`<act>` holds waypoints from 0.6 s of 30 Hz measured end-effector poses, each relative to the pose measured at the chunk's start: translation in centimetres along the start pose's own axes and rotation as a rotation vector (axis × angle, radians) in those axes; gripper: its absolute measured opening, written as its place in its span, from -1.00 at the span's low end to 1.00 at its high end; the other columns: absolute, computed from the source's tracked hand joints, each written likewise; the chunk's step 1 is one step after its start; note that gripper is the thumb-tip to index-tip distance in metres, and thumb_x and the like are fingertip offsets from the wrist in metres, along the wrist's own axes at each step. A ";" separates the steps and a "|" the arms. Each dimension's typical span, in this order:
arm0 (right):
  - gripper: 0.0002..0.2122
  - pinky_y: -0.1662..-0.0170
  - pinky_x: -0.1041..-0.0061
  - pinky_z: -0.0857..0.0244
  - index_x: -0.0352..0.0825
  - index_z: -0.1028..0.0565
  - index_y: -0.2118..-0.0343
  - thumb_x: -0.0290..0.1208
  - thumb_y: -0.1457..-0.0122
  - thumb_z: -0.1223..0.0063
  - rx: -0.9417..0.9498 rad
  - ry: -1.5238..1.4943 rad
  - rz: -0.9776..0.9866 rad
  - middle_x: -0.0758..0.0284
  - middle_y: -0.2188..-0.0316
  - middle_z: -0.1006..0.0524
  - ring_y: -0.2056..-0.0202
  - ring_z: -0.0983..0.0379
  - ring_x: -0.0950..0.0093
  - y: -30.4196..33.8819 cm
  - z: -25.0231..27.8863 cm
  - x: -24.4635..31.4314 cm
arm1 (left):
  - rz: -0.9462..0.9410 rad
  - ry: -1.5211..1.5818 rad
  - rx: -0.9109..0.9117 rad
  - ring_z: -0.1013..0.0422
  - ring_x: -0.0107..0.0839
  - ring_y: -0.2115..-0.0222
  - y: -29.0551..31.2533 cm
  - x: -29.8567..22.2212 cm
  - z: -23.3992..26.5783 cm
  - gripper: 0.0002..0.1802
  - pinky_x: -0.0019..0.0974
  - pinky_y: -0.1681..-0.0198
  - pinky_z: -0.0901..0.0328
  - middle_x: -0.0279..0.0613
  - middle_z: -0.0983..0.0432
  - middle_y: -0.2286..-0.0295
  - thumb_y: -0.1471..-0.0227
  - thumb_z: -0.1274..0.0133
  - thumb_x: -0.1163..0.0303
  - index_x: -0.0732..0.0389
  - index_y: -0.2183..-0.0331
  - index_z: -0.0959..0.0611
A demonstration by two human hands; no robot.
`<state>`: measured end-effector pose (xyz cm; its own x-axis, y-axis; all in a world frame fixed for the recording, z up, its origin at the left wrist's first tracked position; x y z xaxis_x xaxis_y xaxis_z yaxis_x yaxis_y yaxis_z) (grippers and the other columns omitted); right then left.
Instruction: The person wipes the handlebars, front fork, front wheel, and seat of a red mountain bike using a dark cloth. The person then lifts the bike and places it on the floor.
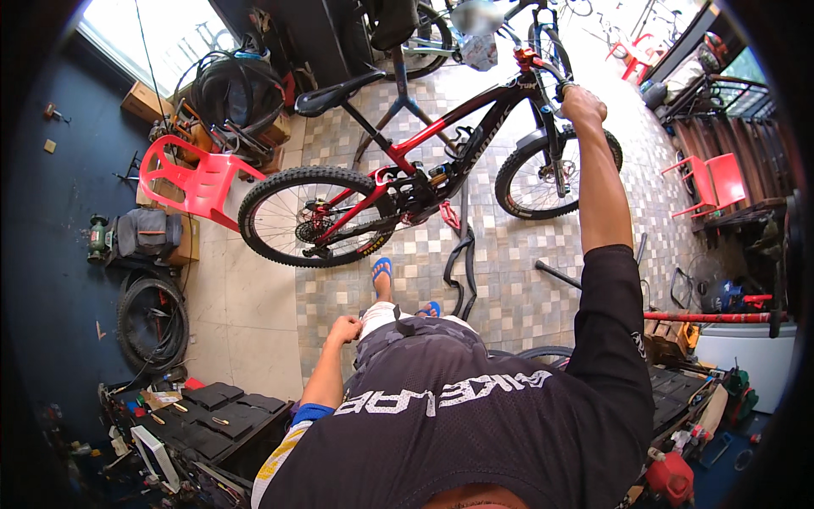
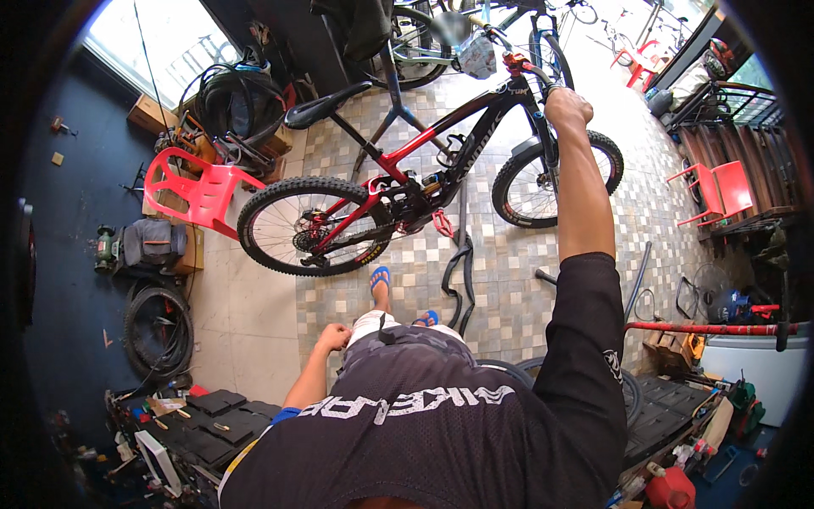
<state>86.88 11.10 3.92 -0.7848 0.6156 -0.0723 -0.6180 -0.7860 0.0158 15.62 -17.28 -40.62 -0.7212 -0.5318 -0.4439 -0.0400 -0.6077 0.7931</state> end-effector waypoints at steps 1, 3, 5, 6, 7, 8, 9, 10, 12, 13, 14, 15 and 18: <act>-0.70 -0.07 0.26 -0.43 -0.18 -0.64 -0.01 -0.42 -0.28 0.02 0.000 0.000 -0.005 0.27 -0.05 -0.61 -0.10 -0.55 0.27 0.1 0.1 -0.1 | -0.040 -0.006 -0.013 -0.56 -0.44 0.55 -0.2 -0.7 0.0 -0.61 -0.29 0.56 -0.37 -0.19 -0.66 0.50 -0.11 -0.24 0.12 0.29 0.26 -0.69; -0.69 -0.09 0.27 -0.42 -0.17 -0.63 -0.03 -0.43 -0.28 0.01 0.009 0.019 -0.003 0.28 -0.07 -0.60 -0.12 -0.53 0.27 0.2 0.1 -0.3 | -0.044 0.069 -0.003 -0.55 -0.43 0.56 -1.0 -1.6 0.0 -0.63 -0.34 0.58 -0.34 -0.17 -0.64 0.48 -0.14 -0.23 0.14 0.29 0.25 -0.68; -0.69 -0.09 0.27 -0.42 -0.16 -0.63 -0.04 -0.43 -0.28 0.00 0.007 0.036 0.006 0.28 -0.08 -0.60 -0.13 -0.53 0.27 0.6 0.4 -0.3 | -0.060 0.111 -0.013 -0.54 -0.43 0.56 -1.6 -3.0 0.5 -0.64 -0.37 0.60 -0.32 -0.16 -0.63 0.48 -0.16 -0.22 0.15 0.29 0.24 -0.67; -0.69 -0.09 0.27 -0.42 -0.15 -0.63 -0.05 -0.42 -0.29 0.00 -0.001 0.018 -0.014 0.27 -0.09 -0.59 -0.13 -0.52 0.27 -0.2 0.0 -0.9 | -0.074 0.114 -0.027 -0.54 -0.43 0.56 -1.9 -3.8 0.8 -0.64 -0.37 0.60 -0.31 -0.16 -0.63 0.48 -0.16 -0.22 0.15 0.29 0.23 -0.66; -0.69 -0.10 0.27 -0.42 -0.14 -0.62 -0.05 -0.42 -0.29 0.00 0.009 0.018 -0.011 0.27 -0.10 -0.59 -0.13 -0.52 0.27 0.0 0.0 -0.7 | -0.077 0.121 -0.048 -0.53 -0.43 0.56 -1.9 -3.6 1.2 -0.64 -0.38 0.61 -0.31 -0.16 -0.62 0.48 -0.16 -0.22 0.16 0.29 0.22 -0.66; -0.69 -0.10 0.27 -0.42 -0.14 -0.62 -0.05 -0.41 -0.29 0.00 0.020 0.017 -0.008 0.27 -0.10 -0.58 -0.13 -0.52 0.27 0.1 -0.1 -0.6 | -0.095 0.155 -0.039 -0.53 -0.44 0.56 -1.9 -3.7 1.4 -0.64 -0.38 0.60 -0.31 -0.17 -0.63 0.48 -0.16 -0.22 0.16 0.29 0.21 -0.65; -0.69 -0.10 0.27 -0.42 -0.13 -0.62 -0.06 -0.41 -0.29 0.00 0.030 0.016 -0.005 0.27 -0.10 -0.58 -0.13 -0.52 0.27 0.3 -0.1 -0.5 | -0.090 0.149 -0.046 -0.53 -0.45 0.56 -1.9 -3.6 1.7 -0.64 -0.38 0.60 -0.31 -0.17 -0.63 0.48 -0.16 -0.22 0.16 0.29 0.21 -0.65; -0.69 -0.11 0.27 -0.42 -0.11 -0.62 -0.06 -0.40 -0.29 0.01 0.045 0.001 -0.013 0.28 -0.11 -0.58 -0.13 -0.52 0.27 1.1 0.3 -0.6 | -0.090 0.142 -0.048 -0.53 -0.45 0.56 -2.0 -3.9 1.8 -0.64 -0.38 0.60 -0.31 -0.17 -0.63 0.47 -0.16 -0.22 0.16 0.29 0.21 -0.65; -0.68 -0.09 0.24 -0.43 -0.03 -0.59 -0.06 -0.36 -0.24 -0.10 0.028 0.015 -0.015 0.32 -0.07 -0.60 -0.12 -0.53 0.31 0.9 0.0 -1.1 | -0.077 0.133 -0.051 -0.53 -0.45 0.56 -1.8 -4.0 1.9 -0.64 -0.38 0.61 -0.31 -0.16 -0.63 0.47 -0.16 -0.22 0.16 0.29 0.20 -0.65; -0.63 -0.07 0.23 -0.44 0.04 -0.56 -0.08 -0.32 -0.17 -0.23 0.021 0.030 -0.024 0.34 -0.04 -0.61 -0.09 -0.54 0.33 1.1 0.1 -1.4 | -0.067 0.127 -0.048 -0.53 -0.45 0.56 -1.8 -4.0 1.8 -0.63 -0.37 0.61 -0.31 -0.16 -0.63 0.47 -0.16 -0.22 0.16 0.29 0.19 -0.65; -0.66 -0.08 0.23 -0.44 -0.01 -0.58 -0.07 -0.35 -0.22 -0.14 0.023 0.030 -0.013 0.33 -0.05 -0.60 -0.11 -0.53 0.32 1.3 0.1 -1.4 | -0.057 0.122 -0.046 -0.53 -0.45 0.56 -1.7 -3.8 1.8 -0.63 -0.37 0.61 -0.31 -0.16 -0.63 0.46 -0.17 -0.22 0.16 0.29 0.18 -0.64; -0.68 -0.09 0.23 -0.43 -0.05 -0.59 -0.07 -0.37 -0.26 -0.04 0.024 0.031 -0.001 0.33 -0.07 -0.60 -0.12 -0.53 0.30 1.6 -0.1 -1.4 | -0.059 0.130 -0.044 -0.52 -0.47 0.58 -1.5 -3.7 1.7 -0.64 -0.36 0.62 -0.30 -0.18 -0.63 0.49 -0.16 -0.21 0.17 0.30 0.21 -0.65; -0.68 -0.11 0.23 -0.43 -0.10 -0.60 -0.07 -0.40 -0.31 0.06 0.012 0.034 -0.004 0.31 -0.09 -0.59 -0.13 -0.52 0.28 2.6 0.2 -1.6 | -0.050 0.136 -0.029 -0.48 -0.50 0.63 -1.2 -3.0 1.2 -0.67 -0.36 0.65 -0.28 -0.22 -0.62 0.54 -0.15 -0.21 0.20 0.31 0.26 -0.66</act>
<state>86.55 8.12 4.27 -0.7801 0.6165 -0.1065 -0.6221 -0.7825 0.0269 16.95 -14.21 -39.77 -0.6182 -0.5746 -0.5363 -0.0519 -0.6510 0.7573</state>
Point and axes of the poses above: each hand's wrist, its own y-axis away from the middle knuckle, its own z-axis out of the back of the hand, x = y × z, the point moved 9 cm from there along -y, towards the middle knuckle
